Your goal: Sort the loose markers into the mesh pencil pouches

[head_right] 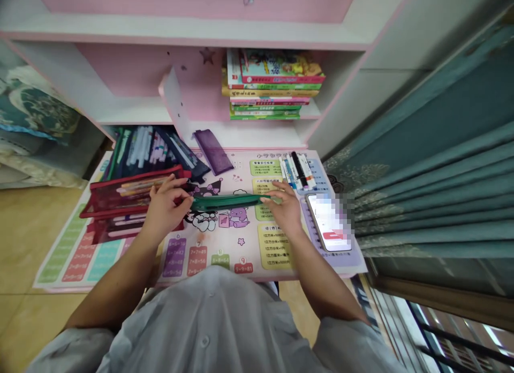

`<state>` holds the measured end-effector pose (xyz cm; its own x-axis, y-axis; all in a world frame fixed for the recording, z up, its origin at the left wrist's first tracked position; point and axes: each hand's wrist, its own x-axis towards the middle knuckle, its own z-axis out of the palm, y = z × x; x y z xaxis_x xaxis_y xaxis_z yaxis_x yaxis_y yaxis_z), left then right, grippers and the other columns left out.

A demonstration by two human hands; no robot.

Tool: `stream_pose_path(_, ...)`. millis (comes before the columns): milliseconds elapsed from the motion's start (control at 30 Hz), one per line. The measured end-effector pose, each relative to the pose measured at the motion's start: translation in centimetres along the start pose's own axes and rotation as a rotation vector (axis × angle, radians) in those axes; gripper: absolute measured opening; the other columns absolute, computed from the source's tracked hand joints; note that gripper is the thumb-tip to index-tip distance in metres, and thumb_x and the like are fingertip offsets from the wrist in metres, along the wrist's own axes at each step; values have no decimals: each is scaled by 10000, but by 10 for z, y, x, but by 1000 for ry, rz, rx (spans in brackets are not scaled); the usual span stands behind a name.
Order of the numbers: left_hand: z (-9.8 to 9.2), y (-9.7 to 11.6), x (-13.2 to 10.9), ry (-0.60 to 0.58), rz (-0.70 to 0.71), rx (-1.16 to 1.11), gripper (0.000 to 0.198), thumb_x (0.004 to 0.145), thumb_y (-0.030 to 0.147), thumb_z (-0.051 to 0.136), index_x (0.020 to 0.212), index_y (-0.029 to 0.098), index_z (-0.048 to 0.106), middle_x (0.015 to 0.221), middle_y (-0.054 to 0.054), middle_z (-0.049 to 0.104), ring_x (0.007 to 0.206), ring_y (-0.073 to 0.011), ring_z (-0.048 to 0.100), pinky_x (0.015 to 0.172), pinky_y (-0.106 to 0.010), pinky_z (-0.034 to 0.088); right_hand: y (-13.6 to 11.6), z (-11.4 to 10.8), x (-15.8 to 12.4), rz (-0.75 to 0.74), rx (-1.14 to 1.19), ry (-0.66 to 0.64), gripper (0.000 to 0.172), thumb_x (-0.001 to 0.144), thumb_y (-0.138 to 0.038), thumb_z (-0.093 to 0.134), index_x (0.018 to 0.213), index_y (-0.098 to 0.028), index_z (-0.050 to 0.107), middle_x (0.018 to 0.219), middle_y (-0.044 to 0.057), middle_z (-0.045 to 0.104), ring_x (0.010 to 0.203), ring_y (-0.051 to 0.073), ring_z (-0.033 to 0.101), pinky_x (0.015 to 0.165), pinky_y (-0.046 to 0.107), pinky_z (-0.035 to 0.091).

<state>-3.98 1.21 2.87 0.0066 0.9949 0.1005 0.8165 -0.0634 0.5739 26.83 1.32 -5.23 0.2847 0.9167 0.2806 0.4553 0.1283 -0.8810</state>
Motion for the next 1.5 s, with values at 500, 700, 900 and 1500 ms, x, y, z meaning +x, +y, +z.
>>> stream_pose_path(500,-13,-4,-2,64,-46,-28,189,787,219,609,599,204,611,1328,-51,658,1438,-332,398,1156,-709,161,0,3,4,58,-10,32,273,601,-507,800,690,-251,760,1176,84,709,1237,324,578,1136,543,384)
stream_pose_path(700,-16,-8,-1,74,-59,-42,189,790,222,601,602,204,602,1344,-74,649,1443,-333,387,1149,-719,156,-1,4,4,70,6,1,270,572,-494,822,681,-254,761,1166,89,721,1253,343,570,1159,573,349)
stream_pose_path(900,-31,-8,-10,80,-14,-181,181,816,217,532,636,205,556,1332,-61,657,1446,-314,387,1169,-708,106,-26,-16,5,7,141,-82,221,635,-450,831,707,-255,758,1218,82,716,1330,341,524,1179,588,314)
stream_pose_path(1500,-134,-139,47,711,-335,-58,177,863,298,540,711,218,582,1313,-83,654,1391,-294,448,1170,-599,245,-146,224,90,-175,266,-307,132,706,-360,709,670,-235,689,1099,52,744,1120,260,650,1062,409,442)
